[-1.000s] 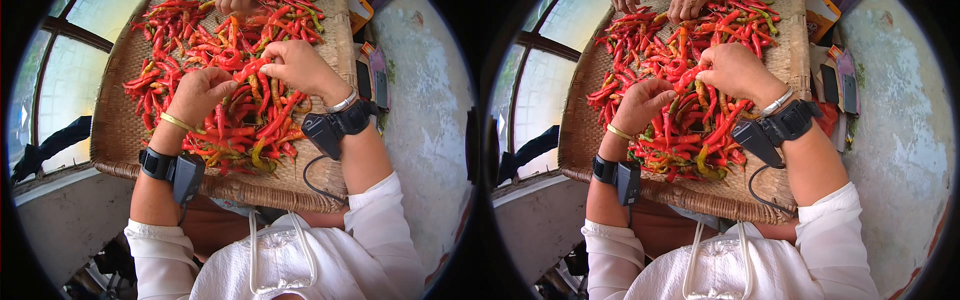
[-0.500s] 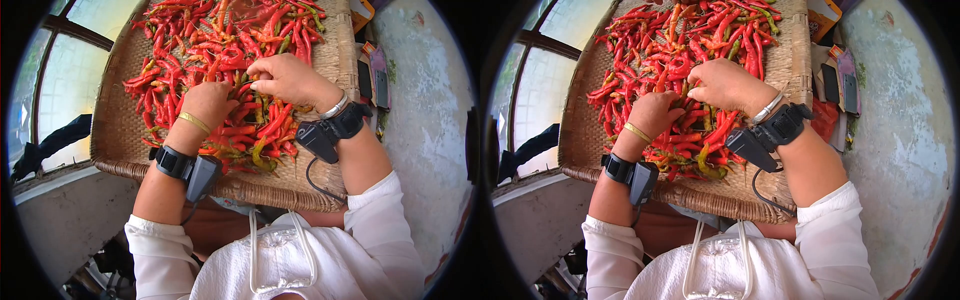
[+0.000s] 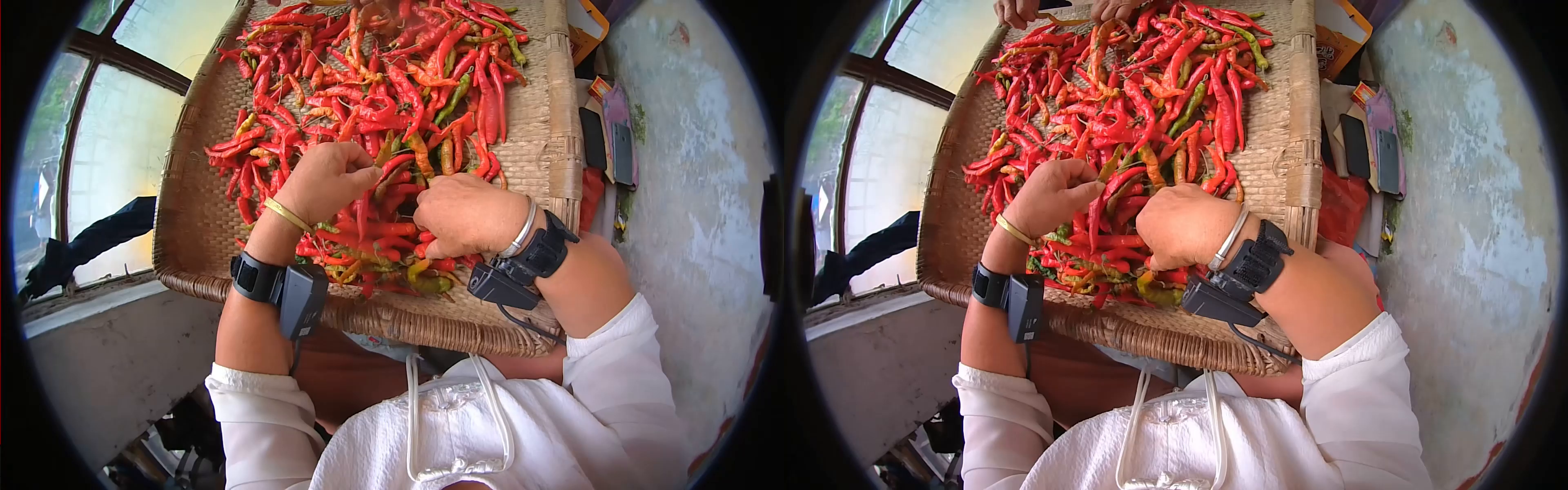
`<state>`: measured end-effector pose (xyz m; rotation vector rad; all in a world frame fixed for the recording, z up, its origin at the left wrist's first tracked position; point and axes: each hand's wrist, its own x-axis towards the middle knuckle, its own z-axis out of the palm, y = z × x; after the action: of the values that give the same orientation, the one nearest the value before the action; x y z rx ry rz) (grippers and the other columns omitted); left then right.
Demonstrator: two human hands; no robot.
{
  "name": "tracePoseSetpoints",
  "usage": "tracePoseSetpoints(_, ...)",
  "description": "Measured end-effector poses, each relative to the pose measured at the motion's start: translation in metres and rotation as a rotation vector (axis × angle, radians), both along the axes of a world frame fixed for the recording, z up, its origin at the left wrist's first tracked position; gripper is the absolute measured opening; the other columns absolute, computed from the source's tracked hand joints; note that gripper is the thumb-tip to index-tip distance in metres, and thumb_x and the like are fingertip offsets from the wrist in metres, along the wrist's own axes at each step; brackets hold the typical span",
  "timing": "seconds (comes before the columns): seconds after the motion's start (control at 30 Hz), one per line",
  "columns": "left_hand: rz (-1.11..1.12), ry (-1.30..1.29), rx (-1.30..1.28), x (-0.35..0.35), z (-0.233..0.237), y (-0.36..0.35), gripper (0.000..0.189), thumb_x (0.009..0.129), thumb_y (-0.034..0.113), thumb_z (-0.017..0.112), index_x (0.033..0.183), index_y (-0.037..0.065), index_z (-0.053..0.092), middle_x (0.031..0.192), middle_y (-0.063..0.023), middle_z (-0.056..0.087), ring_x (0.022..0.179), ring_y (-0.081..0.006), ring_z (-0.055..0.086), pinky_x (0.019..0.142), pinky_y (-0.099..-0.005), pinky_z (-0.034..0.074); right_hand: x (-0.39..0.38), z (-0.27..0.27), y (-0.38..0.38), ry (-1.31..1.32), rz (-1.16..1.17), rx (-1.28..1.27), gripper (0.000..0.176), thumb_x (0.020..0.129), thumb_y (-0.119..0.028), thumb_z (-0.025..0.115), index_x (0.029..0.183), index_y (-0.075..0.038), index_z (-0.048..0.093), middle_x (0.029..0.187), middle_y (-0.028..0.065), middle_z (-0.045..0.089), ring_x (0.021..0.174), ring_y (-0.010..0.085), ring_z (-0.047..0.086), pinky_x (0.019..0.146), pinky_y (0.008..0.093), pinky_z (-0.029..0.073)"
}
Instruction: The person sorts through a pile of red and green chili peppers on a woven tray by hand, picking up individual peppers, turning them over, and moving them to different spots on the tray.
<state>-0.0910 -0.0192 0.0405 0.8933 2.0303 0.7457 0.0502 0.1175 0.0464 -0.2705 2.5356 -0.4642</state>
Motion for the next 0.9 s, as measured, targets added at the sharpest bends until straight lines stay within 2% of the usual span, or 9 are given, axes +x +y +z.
tracePoseSetpoints(0.23,0.073,-0.031,0.110,-0.013,0.009,0.008,0.018,0.084,0.019,0.057,0.084,0.001,0.058,0.060,0.0035,0.051,0.055,-0.0045,0.047,0.048,-0.0205,0.038,0.006,-0.001,0.005,0.215,-0.076,0.028,0.011,0.065,-0.014,0.060,0.066,-0.003,0.063,0.070,0.0135,0.061,0.072,0.0293,0.061,0.065,0.0383,0.048)
tracePoseSetpoints(0.3,0.124,-0.163,0.135,-0.021,0.015,0.016,0.026,0.086,0.022,0.056,0.102,0.001,0.055,0.075,-0.0006,0.058,0.063,-0.0053,0.051,0.055,-0.0207,0.042,0.007,-0.001,0.004,0.278,-0.092,0.058,0.014,0.066,-0.016,0.061,0.065,-0.002,0.062,0.068,0.0131,0.060,0.069,0.0305,0.060,0.064,0.0382,0.048)
tracePoseSetpoints(0.37,0.377,-0.228,0.668,-0.015,0.012,0.026,0.043,0.083,0.021,0.059,0.118,-0.002,0.046,0.097,-0.0086,0.058,0.077,-0.0093,0.055,0.064,-0.0223,0.046,0.008,0.002,0.003,0.226,-0.056,0.034,0.011,0.064,-0.013,0.061,0.068,-0.002,0.062,0.071,0.0130,0.061,0.072,0.0288,0.061,0.064,0.0380,0.048)
tracePoseSetpoints(0.4,0.340,-0.169,0.651,-0.019,0.008,0.026,0.054,0.083,0.019,0.059,0.128,-0.001,0.036,0.110,-0.0109,0.053,0.086,-0.0110,0.055,0.070,-0.0228,0.046,0.009,0.001,0.003,0.228,-0.055,0.037,0.011,0.064,-0.013,0.061,0.068,-0.002,0.062,0.071,0.0130,0.061,0.072,0.0288,0.061,0.064,0.0380,0.048)
tracePoseSetpoints(0.5,0.238,0.039,0.560,-0.020,-0.011,0.024,0.053,0.083,0.019,0.060,0.126,-0.002,0.038,0.110,-0.0095,0.053,0.087,-0.0119,0.056,0.070,-0.0240,0.047,0.013,-0.004,0.006,0.213,-0.035,0.024,0.010,0.063,-0.010,0.060,0.070,-0.003,0.062,0.076,0.0114,0.060,0.076,0.0271,0.060,0.065,0.0376,0.048)
tracePoseSetpoints(0.63,0.143,0.169,0.281,-0.018,-0.014,0.011,0.028,0.083,0.014,0.060,0.106,-0.001,0.055,0.085,-0.0004,0.060,0.072,-0.0048,0.052,0.063,-0.0206,0.044,0.018,-0.011,0.006,0.335,-0.048,0.086,0.008,0.064,-0.007,0.057,0.070,-0.004,0.061,0.078,0.0095,0.058,0.080,0.0253,0.058,0.065,0.0357,0.048)
tracePoseSetpoints(0.67,0.084,0.388,0.260,-0.014,-0.011,0.009,0.019,0.080,0.013,0.061,0.093,0.000,0.060,0.069,-0.0025,0.060,0.063,-0.0075,0.054,0.059,-0.0227,0.044,0.019,-0.014,0.006,0.396,-0.055,0.101,0.007,0.064,-0.007,0.057,0.069,-0.004,0.061,0.078,0.0089,0.058,0.080,0.0248,0.058,0.065,0.0351,0.048)
tracePoseSetpoints(0.77,-0.063,0.776,0.118,-0.011,-0.011,0.004,0.019,0.077,0.014,0.063,0.090,0.001,0.060,0.067,-0.0083,0.060,0.061,-0.0128,0.057,0.057,-0.0257,0.044,0.016,-0.018,0.002,0.390,-0.081,0.100,0.008,0.064,-0.008,0.057,0.069,-0.003,0.060,0.078,0.0105,0.058,0.079,0.0260,0.058,0.065,0.0365,0.047)
tracePoseSetpoints(0.9,-0.224,0.722,0.108,-0.002,-0.010,0.005,0.020,0.077,0.016,0.063,0.090,0.001,0.061,0.068,-0.0111,0.060,0.060,-0.0182,0.059,0.056,-0.0291,0.045,0.007,-0.006,0.017,0.231,-0.068,0.095,0.008,0.066,-0.008,0.056,0.070,-0.002,0.058,0.078,0.0121,0.058,0.079,0.0276,0.058,0.066,0.0389,0.046)
